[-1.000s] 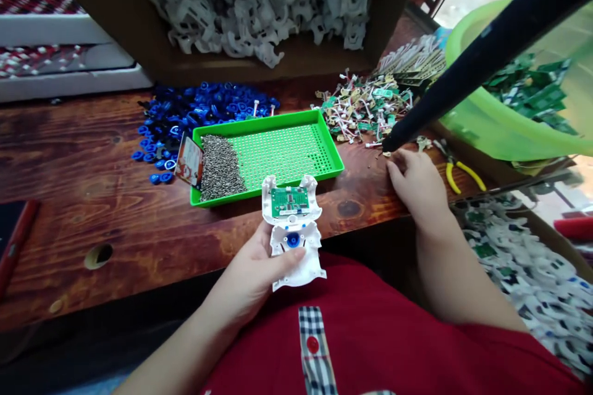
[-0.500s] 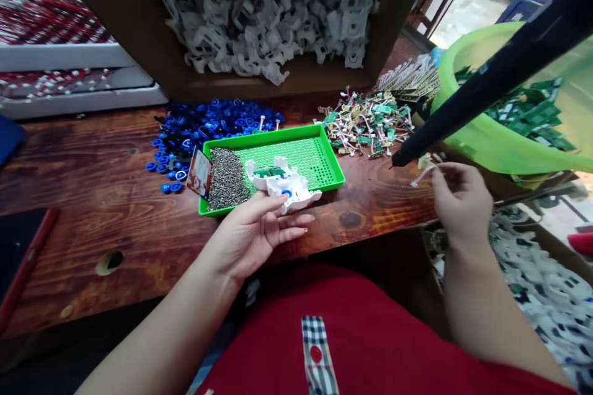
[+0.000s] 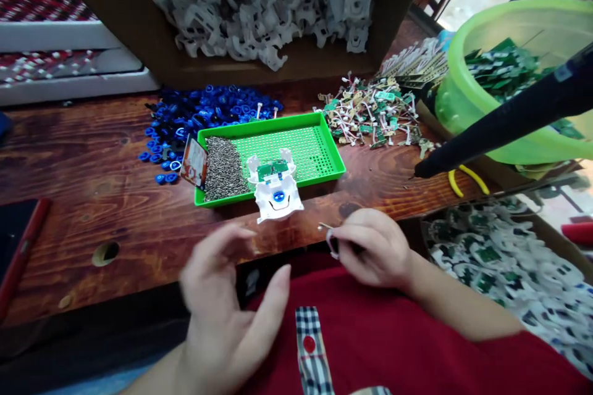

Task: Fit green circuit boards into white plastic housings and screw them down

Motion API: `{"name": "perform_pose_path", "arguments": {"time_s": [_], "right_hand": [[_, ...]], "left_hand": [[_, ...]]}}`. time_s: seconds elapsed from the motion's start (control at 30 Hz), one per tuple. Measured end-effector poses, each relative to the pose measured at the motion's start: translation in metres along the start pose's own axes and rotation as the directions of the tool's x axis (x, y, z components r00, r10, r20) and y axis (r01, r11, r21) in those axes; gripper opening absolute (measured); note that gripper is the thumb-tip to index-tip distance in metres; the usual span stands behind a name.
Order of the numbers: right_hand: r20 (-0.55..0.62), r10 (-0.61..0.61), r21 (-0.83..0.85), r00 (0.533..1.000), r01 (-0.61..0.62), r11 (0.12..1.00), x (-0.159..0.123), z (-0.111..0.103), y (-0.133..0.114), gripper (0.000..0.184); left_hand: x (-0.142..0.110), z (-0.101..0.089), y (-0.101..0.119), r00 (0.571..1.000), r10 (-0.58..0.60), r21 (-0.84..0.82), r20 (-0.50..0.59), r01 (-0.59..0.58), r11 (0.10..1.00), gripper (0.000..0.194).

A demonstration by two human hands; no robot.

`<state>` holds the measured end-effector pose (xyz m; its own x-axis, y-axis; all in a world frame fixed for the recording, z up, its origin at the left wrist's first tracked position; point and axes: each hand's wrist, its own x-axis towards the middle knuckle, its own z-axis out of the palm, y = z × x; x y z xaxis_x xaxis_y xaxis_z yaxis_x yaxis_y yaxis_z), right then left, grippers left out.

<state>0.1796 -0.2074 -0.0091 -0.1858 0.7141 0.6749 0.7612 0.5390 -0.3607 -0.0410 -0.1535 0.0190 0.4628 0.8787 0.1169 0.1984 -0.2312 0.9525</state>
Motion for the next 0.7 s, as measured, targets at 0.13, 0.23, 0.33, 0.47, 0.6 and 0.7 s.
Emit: {"name": "perform_pose_path", "arguments": {"time_s": [0.13,0.23,0.33,0.47,0.6,0.7], "right_hand": [[0.101,-0.041,-0.012,0.994,0.042,0.999,0.019,0.015,-0.011,0.027],[0.150,-0.037,0.005,0.988,0.037,0.999,0.021,0.014,-0.016,0.030],[0.155,-0.029,0.115,0.987,0.011,0.993,0.017,0.010,-0.016,0.049],[-0.002,0.072,0.250,0.997,-0.069,0.966,0.009,0.007,-0.012,0.056],[0.148,0.299,0.458,0.943,-0.333,0.824,0.007,0.010,-0.014,0.037],[0.213,0.336,0.540,0.918,-0.397,0.742,0.009,0.014,-0.020,0.024]], "left_hand": [[0.006,0.008,-0.002,0.931,0.148,0.308,0.334,-0.256,0.916,0.055],[0.018,0.014,-0.001,0.934,0.129,0.258,0.333,-0.222,0.940,0.044],[0.021,0.014,0.001,0.954,0.067,0.118,0.292,-0.105,0.987,0.029],[0.016,0.014,0.004,0.959,-0.170,-0.174,0.228,0.212,0.962,0.016],[0.013,0.017,0.002,0.967,-0.209,-0.322,0.143,0.245,0.914,0.012],[0.013,0.017,-0.001,0.989,-0.094,-0.265,0.110,0.121,0.957,0.014]]}}
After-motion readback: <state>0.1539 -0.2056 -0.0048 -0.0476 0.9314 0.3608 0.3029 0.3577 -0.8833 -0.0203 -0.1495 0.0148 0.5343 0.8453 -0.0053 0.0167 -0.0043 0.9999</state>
